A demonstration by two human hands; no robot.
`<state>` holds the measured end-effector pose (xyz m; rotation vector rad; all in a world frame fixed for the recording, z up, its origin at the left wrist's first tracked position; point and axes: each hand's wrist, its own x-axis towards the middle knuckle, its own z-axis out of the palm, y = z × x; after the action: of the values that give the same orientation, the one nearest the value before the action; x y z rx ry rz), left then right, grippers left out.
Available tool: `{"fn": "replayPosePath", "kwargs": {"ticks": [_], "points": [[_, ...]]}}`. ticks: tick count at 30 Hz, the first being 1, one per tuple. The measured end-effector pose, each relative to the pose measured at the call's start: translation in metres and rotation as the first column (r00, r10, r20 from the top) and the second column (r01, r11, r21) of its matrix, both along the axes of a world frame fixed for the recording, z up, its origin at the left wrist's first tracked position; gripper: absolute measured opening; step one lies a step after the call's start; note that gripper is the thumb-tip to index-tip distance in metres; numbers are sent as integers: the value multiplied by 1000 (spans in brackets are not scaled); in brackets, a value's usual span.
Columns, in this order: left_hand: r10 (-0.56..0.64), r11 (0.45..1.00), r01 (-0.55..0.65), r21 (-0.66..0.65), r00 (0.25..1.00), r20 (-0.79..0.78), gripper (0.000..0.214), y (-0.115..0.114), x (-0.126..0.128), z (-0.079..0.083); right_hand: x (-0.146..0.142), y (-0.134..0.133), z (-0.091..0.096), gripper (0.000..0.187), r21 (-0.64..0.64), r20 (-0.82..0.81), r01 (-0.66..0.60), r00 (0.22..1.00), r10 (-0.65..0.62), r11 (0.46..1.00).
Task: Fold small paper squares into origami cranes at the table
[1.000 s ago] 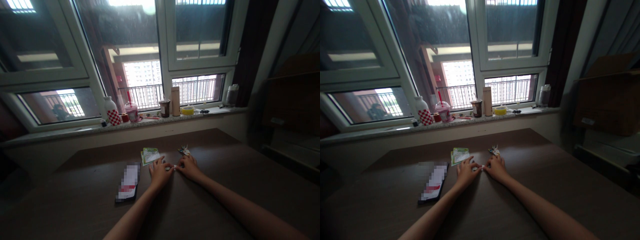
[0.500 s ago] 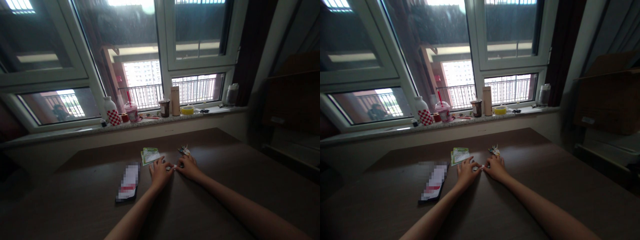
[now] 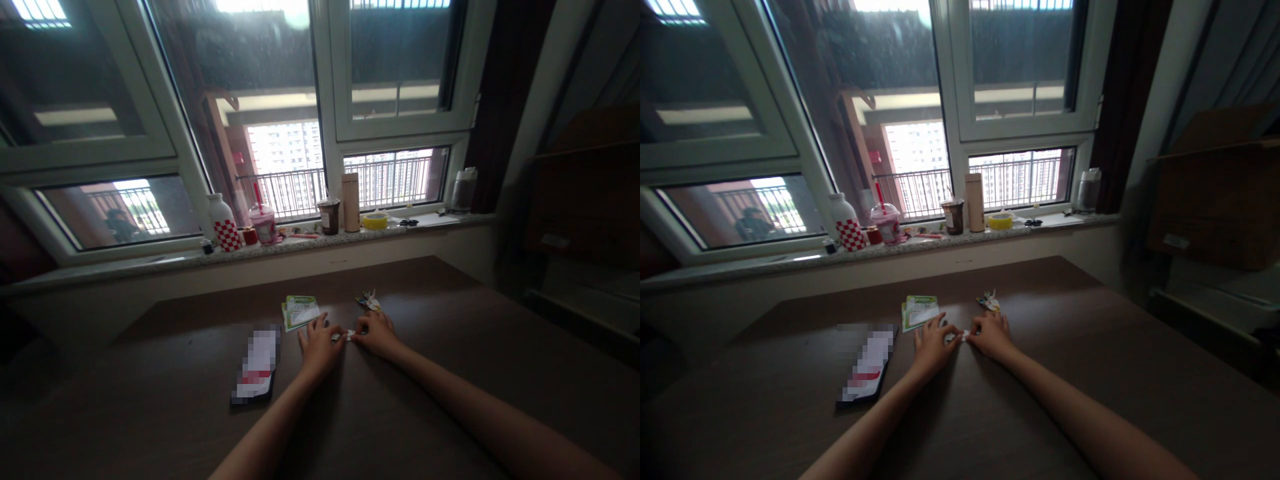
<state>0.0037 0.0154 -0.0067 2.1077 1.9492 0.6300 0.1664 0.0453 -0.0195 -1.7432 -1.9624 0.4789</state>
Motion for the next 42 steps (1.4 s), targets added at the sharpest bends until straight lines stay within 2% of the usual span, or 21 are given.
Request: {"fn": "replayPosePath", "kwargs": {"ticks": [5,11,24,29,42], "points": [[10,999,-11,-32,1000,-19,19,-1,-1,3,1,2,-2,29,20,-19,24,1000,-24,1000],[-1,1000,0,-25,1000,-31,20,-2,-2,2,3,5,-3,22,-15,-40,12,999,-13,1000],[-9,1000,9,-8,999,-32,24,-3,-4,0,4,9,-1,28,-50,-52,11,999,-13,999],[-11,999,9,-39,999,-53,28,-4,-4,2,6,6,-1,30,-40,-32,2,999,-3,999],[-41,999,40,27,998,38,18,-4,-6,1,5,0,-4,19,19,-95,-22,995,24,1000]]}}
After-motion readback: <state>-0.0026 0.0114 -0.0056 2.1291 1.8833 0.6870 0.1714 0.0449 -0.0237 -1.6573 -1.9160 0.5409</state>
